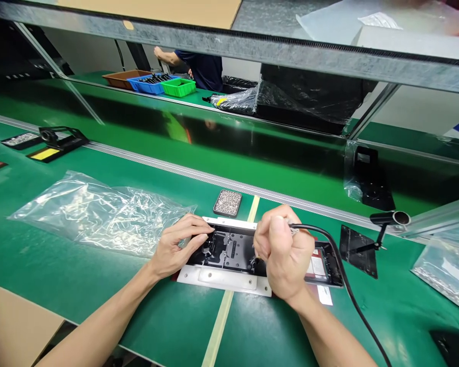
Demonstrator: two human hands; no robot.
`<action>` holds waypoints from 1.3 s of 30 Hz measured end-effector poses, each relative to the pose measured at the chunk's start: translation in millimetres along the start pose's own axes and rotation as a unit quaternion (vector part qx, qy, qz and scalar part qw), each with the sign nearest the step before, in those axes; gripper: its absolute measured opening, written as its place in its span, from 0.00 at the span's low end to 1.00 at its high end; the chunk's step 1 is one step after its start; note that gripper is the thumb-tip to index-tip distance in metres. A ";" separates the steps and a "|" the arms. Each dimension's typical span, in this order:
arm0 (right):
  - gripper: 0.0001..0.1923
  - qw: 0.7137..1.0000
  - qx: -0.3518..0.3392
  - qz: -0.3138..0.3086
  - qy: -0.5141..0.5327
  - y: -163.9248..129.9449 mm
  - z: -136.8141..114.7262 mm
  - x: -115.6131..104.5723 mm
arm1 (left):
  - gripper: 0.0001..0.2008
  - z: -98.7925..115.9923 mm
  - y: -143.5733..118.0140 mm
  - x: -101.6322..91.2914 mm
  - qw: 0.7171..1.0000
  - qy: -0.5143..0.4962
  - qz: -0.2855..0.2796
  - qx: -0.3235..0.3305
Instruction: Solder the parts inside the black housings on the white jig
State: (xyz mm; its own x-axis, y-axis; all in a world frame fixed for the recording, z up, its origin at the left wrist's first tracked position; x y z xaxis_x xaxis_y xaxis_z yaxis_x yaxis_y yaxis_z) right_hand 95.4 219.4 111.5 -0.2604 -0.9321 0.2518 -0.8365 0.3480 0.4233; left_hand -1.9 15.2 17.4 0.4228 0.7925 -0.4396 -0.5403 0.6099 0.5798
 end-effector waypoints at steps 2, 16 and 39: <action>0.21 1.000 0.004 0.000 0.011 1.5 0.0 -0.6 | 0.09 0.1 -0.3 1.3 1.000 0.001 -0.004 -0.004; 0.22 1.000 0.019 0.001 0.010 3.1 0.1 -2.0 | 0.10 1.6 0.1 4.0 1.000 0.010 -0.025 0.005; 0.22 1.000 -0.009 -0.002 0.018 3.5 2.6 0.0 | 0.10 -4.5 -2.0 3.8 1.000 -0.011 -0.008 0.011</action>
State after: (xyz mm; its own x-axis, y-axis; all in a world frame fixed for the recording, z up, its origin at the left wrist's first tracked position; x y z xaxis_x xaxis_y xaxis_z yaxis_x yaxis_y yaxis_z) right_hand 91.2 220.4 110.8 -0.2393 -0.9294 0.2811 -0.8283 0.3465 0.4404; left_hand -2.5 17.1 11.5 0.4466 0.7826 -0.4337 -0.5179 0.6214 0.5879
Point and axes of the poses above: each hand's wrist, its own y-axis towards the middle knuckle, its own x-axis out of the palm, z = x × y, the point moved 4 cm from there along y, towards the middle knuckle, and after that the axes turned 6 degrees about -z, right-handed, at the moved point
